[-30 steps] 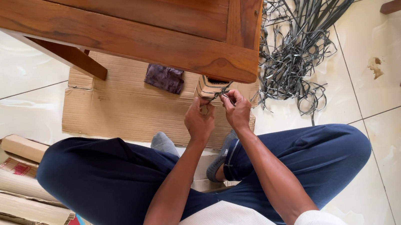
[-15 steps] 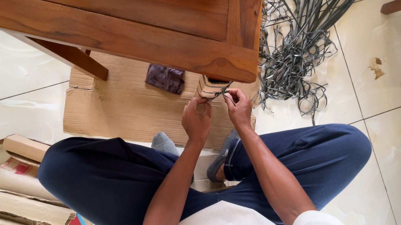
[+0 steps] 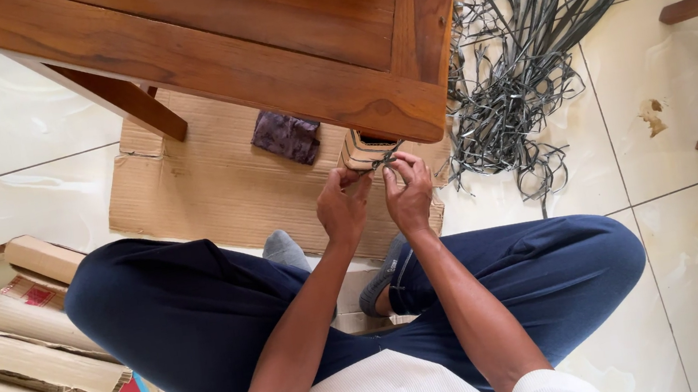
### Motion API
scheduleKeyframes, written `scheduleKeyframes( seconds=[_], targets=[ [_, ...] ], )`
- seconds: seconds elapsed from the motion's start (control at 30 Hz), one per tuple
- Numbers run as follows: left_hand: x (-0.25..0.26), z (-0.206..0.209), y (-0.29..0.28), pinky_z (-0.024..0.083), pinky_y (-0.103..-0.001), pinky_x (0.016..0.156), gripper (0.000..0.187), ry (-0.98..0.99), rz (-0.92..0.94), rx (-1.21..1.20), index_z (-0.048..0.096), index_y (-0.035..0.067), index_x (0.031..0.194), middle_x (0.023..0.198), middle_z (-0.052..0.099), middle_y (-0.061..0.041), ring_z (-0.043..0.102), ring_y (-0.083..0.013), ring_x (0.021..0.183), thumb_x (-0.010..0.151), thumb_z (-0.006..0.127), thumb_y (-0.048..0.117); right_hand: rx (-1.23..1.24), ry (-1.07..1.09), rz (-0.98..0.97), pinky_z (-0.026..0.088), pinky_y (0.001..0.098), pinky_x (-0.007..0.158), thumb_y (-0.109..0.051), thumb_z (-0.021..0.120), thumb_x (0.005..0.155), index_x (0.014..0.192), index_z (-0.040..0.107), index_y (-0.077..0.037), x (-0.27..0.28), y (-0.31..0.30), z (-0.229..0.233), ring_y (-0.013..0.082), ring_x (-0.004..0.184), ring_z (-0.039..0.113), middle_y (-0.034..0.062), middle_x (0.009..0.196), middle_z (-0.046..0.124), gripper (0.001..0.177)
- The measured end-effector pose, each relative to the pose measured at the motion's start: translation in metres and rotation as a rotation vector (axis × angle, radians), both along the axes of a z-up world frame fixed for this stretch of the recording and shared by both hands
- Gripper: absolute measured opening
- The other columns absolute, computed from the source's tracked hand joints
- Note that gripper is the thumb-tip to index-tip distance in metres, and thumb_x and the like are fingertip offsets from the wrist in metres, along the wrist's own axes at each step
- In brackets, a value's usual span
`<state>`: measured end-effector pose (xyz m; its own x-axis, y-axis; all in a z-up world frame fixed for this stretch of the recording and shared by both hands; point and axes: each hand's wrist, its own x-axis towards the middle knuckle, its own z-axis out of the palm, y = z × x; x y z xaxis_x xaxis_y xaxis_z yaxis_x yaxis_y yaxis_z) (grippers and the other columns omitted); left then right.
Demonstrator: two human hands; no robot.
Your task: Sand a wooden chair and wrap its legs with protective cardboard for transport.
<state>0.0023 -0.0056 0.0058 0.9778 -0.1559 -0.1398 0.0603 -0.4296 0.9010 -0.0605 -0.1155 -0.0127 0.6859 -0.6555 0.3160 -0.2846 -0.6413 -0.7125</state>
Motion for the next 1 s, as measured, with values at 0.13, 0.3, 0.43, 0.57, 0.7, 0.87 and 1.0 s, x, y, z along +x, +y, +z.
scheduleKeyframes(
  seconds=[0.13, 0.3, 0.43, 0.57, 0.7, 0.87, 1.0],
  targets=[
    [0.003, -0.008, 0.001, 0.054, -0.038, 0.075, 0.035, 0.005, -0.002, 0.006, 0.069, 0.008, 0.092, 0.089, 0.077, -0.006, 0.075, -0.0236, 0.085, 0.082, 0.086, 0.037, 0.112, 0.073, 0.008, 0.053, 0.0403, 0.088, -0.011, 0.076, 0.092, 0.104, 0.075, -0.006, 0.0, 0.003, -0.006, 0.031, 0.102, 0.068, 0.0098, 0.106, 0.07, 0.013],
    [0.005, -0.002, 0.001, 0.054, -0.038, 0.074, 0.037, 0.008, -0.013, -0.027, 0.068, 0.007, 0.091, 0.087, 0.077, -0.006, 0.074, -0.0233, 0.084, 0.082, 0.085, 0.039, 0.144, 0.064, 0.045, 0.054, 0.0389, 0.086, -0.013, 0.075, 0.095, 0.106, 0.076, -0.004, -0.001, 0.003, -0.005, 0.0297, 0.098, 0.071, 0.0098, 0.104, 0.073, 0.015],
    [0.009, 0.003, 0.002, 0.053, -0.04, 0.079, 0.045, -0.001, -0.001, 0.12, 0.066, 0.007, 0.099, 0.098, 0.073, -0.011, 0.068, -0.0279, 0.091, 0.077, 0.09, 0.038, 0.062, 0.033, 0.1, 0.054, 0.0399, 0.086, -0.011, 0.076, 0.091, 0.109, 0.074, -0.001, -0.001, 0.007, 0.001, 0.0323, 0.099, 0.07, 0.0123, 0.106, 0.071, 0.021],
    [0.014, -0.003, 0.004, 0.051, -0.042, 0.088, 0.063, -0.109, 0.043, 0.063, 0.06, 0.006, 0.121, 0.114, 0.067, -0.014, 0.064, -0.0316, 0.106, 0.073, 0.092, 0.032, 0.108, 0.032, 0.148, 0.055, 0.0395, 0.084, -0.01, 0.077, 0.087, 0.111, 0.07, 0.003, 0.003, 0.01, 0.007, 0.0319, 0.096, 0.07, 0.0141, 0.105, 0.07, 0.028],
    [0.02, -0.021, 0.007, 0.052, -0.042, 0.099, 0.08, -0.244, -0.156, -0.153, 0.047, 0.008, 0.15, 0.142, 0.059, -0.017, 0.06, -0.034, 0.129, 0.082, 0.088, 0.022, 0.111, 0.06, 0.153, 0.055, 0.04, 0.081, -0.011, 0.078, 0.088, 0.105, 0.071, 0.001, 0.007, 0.007, 0.006, 0.0324, 0.093, 0.07, 0.0143, 0.101, 0.069, 0.022],
    [0.028, -0.014, 0.008, 0.056, -0.042, 0.096, 0.084, -0.058, -0.238, -0.243, 0.045, 0.009, 0.154, 0.142, 0.06, -0.015, 0.062, -0.0287, 0.127, 0.081, 0.086, 0.019, 0.167, 0.083, 0.146, 0.056, 0.0392, 0.077, -0.013, 0.079, 0.089, 0.101, 0.071, -0.001, 0.011, 0.005, 0.003, 0.0304, 0.086, 0.07, 0.0142, 0.097, 0.069, 0.019],
    [0.035, -0.009, 0.008, 0.057, -0.039, 0.102, 0.081, -0.11, -0.309, -0.35, 0.045, 0.008, 0.154, 0.14, 0.061, -0.014, 0.064, -0.0269, 0.128, 0.084, 0.086, 0.017, 0.228, 0.063, 0.157, 0.058, 0.0362, 0.076, -0.013, 0.079, 0.088, 0.101, 0.07, 0.0, 0.013, 0.004, 0.002, 0.0272, 0.085, 0.071, 0.0137, 0.097, 0.067, 0.02]
  ],
)
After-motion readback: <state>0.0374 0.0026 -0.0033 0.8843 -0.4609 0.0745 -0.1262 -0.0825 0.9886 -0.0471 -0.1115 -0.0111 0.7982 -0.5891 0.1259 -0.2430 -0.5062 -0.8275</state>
